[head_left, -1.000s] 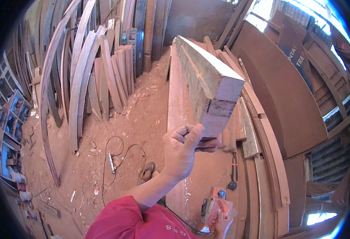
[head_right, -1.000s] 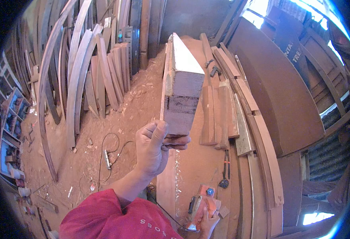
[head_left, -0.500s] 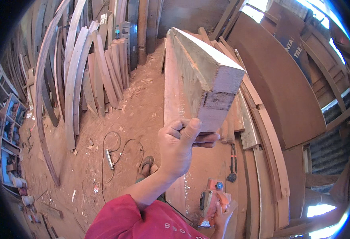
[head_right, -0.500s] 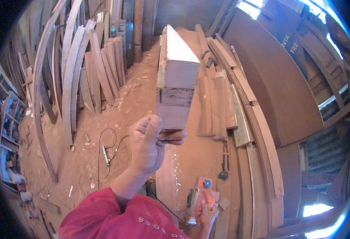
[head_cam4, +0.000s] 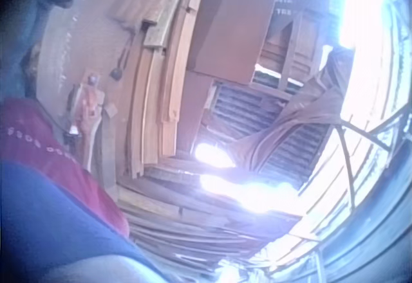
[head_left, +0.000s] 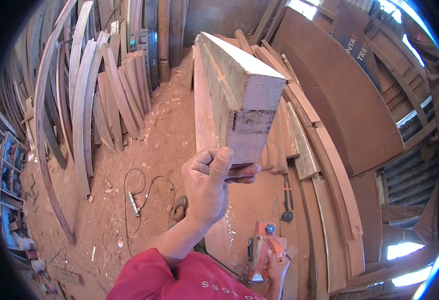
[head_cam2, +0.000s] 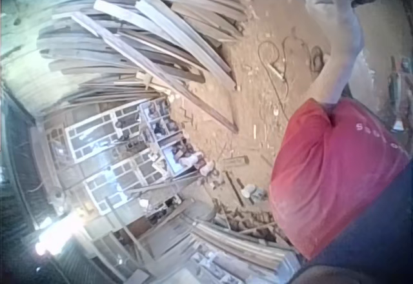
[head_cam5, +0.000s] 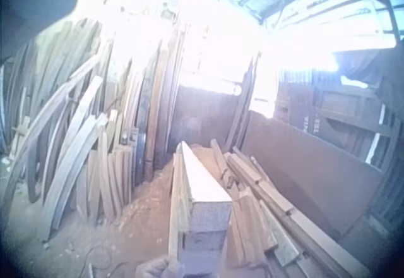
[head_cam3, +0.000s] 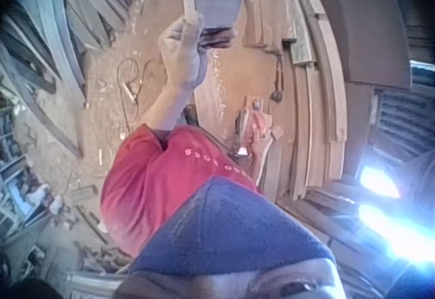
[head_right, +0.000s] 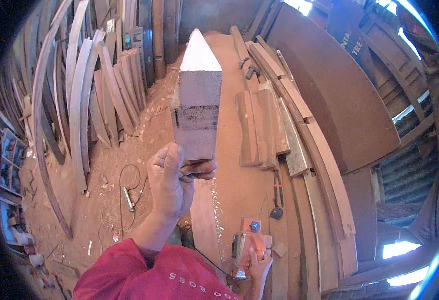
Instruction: The person uses a hammer and chisel to shape a wooden plank, then smooths it with a hand plane. They also use a power sander to finish the surface of the wood.
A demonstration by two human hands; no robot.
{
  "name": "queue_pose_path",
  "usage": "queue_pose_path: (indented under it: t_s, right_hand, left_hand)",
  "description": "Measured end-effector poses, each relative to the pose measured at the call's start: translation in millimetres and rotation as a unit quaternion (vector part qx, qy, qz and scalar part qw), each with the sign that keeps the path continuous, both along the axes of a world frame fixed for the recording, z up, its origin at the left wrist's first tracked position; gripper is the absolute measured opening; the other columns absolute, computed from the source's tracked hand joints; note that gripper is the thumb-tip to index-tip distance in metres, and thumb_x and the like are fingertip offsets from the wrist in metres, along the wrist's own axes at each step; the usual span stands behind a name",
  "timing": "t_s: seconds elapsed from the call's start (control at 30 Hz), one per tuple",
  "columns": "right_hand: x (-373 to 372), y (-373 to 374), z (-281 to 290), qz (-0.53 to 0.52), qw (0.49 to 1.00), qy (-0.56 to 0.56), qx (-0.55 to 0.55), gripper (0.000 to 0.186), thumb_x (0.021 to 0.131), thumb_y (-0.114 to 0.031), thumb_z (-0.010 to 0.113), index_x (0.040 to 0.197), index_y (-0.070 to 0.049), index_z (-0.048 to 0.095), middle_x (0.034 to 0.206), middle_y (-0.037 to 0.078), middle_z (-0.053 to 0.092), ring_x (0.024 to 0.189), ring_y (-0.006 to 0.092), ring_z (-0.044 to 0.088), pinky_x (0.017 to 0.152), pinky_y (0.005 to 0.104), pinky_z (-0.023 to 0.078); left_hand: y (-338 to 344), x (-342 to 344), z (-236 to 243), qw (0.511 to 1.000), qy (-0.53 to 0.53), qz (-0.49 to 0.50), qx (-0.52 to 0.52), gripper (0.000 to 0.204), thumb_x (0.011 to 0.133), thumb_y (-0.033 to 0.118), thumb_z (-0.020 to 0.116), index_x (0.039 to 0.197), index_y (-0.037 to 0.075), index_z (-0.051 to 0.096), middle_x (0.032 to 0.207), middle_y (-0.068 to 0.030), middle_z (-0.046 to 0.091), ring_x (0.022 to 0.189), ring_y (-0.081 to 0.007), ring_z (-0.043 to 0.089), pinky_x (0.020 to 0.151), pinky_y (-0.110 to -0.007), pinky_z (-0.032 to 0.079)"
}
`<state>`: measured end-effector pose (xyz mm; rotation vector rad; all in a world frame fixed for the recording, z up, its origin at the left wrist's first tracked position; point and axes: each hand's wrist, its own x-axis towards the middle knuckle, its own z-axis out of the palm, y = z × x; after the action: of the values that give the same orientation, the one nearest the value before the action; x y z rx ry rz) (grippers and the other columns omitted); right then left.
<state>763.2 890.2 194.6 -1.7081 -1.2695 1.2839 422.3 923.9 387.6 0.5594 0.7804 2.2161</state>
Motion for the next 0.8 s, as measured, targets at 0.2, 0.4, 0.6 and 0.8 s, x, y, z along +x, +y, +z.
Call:
queue_pose_path:
  t_s: [0.2, 0.4, 0.6, 0.8]
  right_hand:
    - [13.9, 1.5, -27.2, 0.024, 0.997, -0.051, 0.044, 0.029, 0.086, -0.023, 0.075, 0.072, -0.004, 0.058, 0.058, -0.001, 0.054, 0.049, 0.0075, 0.052, 0.040, 0.0265, 0.041]
    - [1.9, 2.8, 6.0, 0.000, 0.997, -0.073, 0.029, 0.027, 0.086, -0.026, 0.075, 0.076, -0.007, 0.059, 0.059, -0.004, 0.052, 0.048, 0.0066, 0.050, 0.043, 0.0252, 0.039]
    - [-9.9, 7.0, 5.1, 0.026, 0.996, -0.065, -0.047, 0.028, 0.087, -0.021, 0.074, 0.071, -0.004, 0.059, 0.054, -0.001, 0.054, 0.046, 0.0077, 0.054, 0.040, 0.0267, 0.040]
    - [-13.4, 3.2, 5.7, 0.041, 0.991, -0.126, -0.031, 0.031, 0.083, -0.028, 0.076, 0.077, -0.001, 0.061, 0.060, 0.000, 0.056, 0.050, 0.0074, 0.050, 0.044, 0.0270, 0.041]
  left_hand:
    - [-8.1, 1.6, -1.7, 0.999, -0.031, -0.017, -0.017, 0.043, 0.100, 0.039, 0.054, 0.107, -0.002, 0.060, 0.097, -0.0181, 0.070, 0.087, -0.0277, 0.073, 0.071, -0.038, 0.062]
    - [-33.9, 40.0, -25.9, 0.872, -0.439, -0.205, -0.070, 0.058, 0.099, 0.051, 0.048, 0.124, -0.001, 0.054, 0.113, -0.0208, 0.064, 0.110, -0.0352, 0.064, 0.085, -0.040, 0.060]
    - [-39.0, 58.7, -256.7, 0.784, -0.572, -0.143, -0.193, 0.052, 0.093, 0.056, 0.057, 0.109, 0.007, 0.063, 0.097, -0.0113, 0.068, 0.088, -0.0272, 0.068, 0.079, -0.038, 0.062]
    - [-31.9, 80.8, -364.0, 0.716, -0.619, -0.083, -0.311, 0.042, 0.093, 0.053, 0.059, 0.102, 0.014, 0.066, 0.091, -0.0025, 0.068, 0.079, -0.0197, 0.066, 0.074, -0.036, 0.061]
